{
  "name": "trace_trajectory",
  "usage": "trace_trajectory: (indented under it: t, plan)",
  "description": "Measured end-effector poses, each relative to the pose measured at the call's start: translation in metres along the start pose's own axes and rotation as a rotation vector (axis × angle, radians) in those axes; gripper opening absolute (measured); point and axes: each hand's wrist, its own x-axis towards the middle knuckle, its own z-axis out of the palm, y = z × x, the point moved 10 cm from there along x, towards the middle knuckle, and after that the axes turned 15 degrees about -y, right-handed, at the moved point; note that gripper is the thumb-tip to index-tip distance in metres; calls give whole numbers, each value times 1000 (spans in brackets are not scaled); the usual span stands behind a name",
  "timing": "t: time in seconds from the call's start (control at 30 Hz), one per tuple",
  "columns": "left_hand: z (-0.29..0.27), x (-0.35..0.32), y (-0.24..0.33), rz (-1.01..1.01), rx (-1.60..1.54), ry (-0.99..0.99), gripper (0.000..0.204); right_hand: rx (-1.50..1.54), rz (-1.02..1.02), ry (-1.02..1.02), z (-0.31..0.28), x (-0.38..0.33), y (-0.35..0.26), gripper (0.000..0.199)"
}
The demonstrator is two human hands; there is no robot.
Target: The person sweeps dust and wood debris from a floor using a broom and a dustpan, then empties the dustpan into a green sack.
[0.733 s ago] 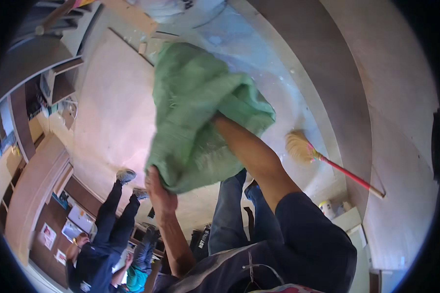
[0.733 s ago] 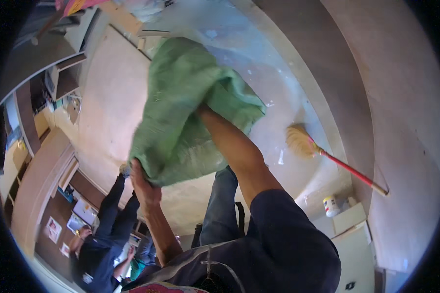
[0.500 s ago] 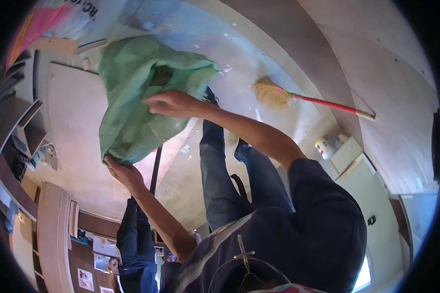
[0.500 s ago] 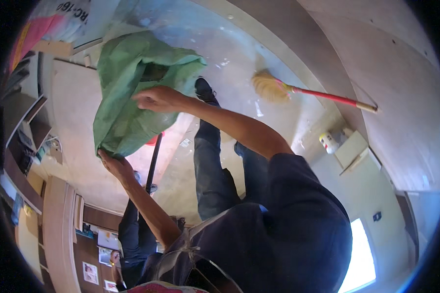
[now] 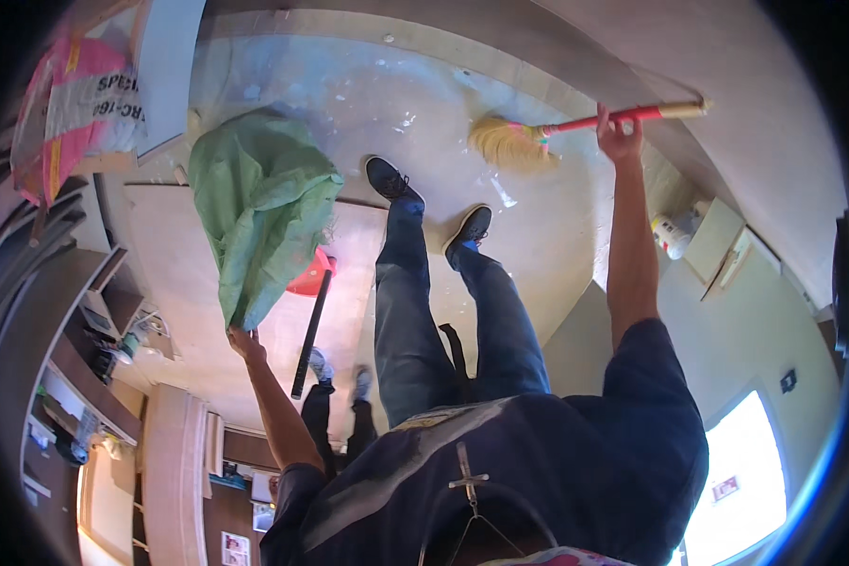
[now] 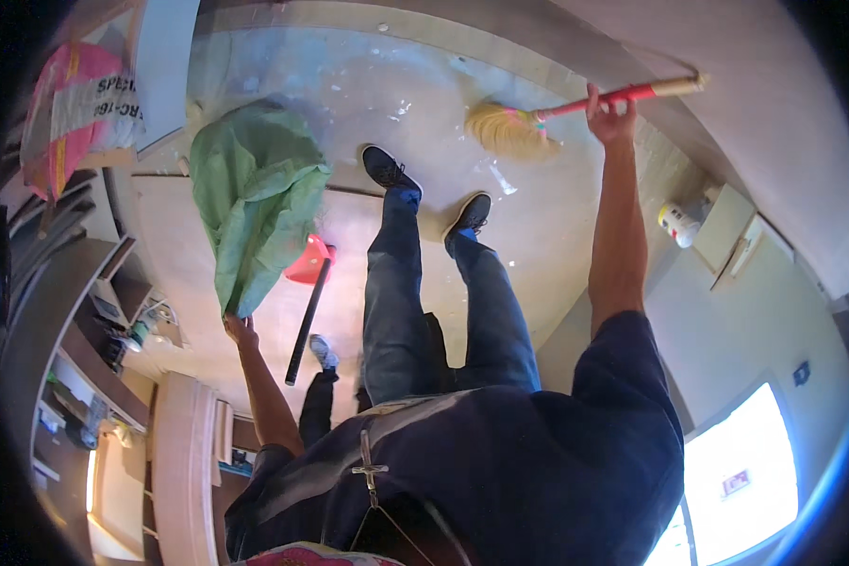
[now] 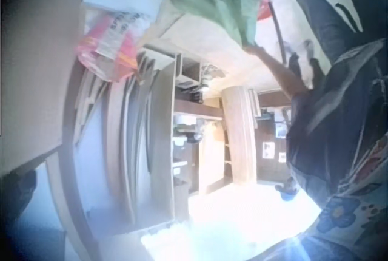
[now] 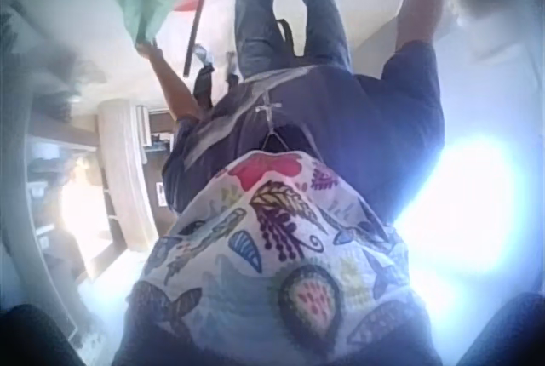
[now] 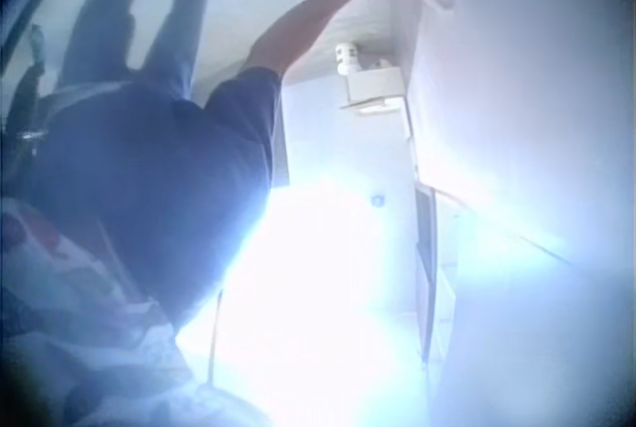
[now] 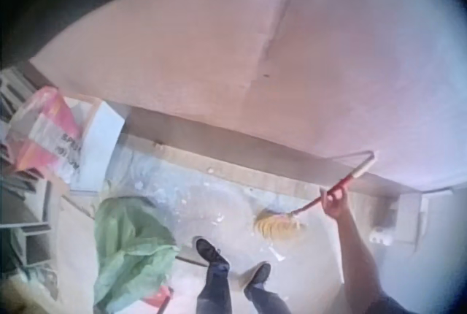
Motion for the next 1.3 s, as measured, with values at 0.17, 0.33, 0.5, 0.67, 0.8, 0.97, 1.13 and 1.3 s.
trace_trajectory:
  t: [0.17,0.33,0.5,0.67,0.8,0.97,1.13,1.3]
  plan:
    - [51,3,27,-59,126,-167,44,367,233,-98,8,10,-18,40]
    - [43,-7,48,-48,140,-29,41,358,559,-337,-28,-135,110,24]
    - [0,-7,78,4,210,-57,37,-917,599,-439,76,-331,201,63]
    - [24,-12,86,-36,238,-27,37,-1006,767,-749,140,-307,275,69]
    - [38,-11,82,-58,254,-77,38,-989,752,-538,93,-207,350,63]
    - [98,-10,69,-86,379,-209,40,-524,542,-291,27,-111,327,26]
    - [103,-21,70,-111,365,-203,40,-571,120,47,-53,-183,191,10]
    - [142,-13,54,-119,365,-308,42,-555,105,41,-32,-304,185,23]
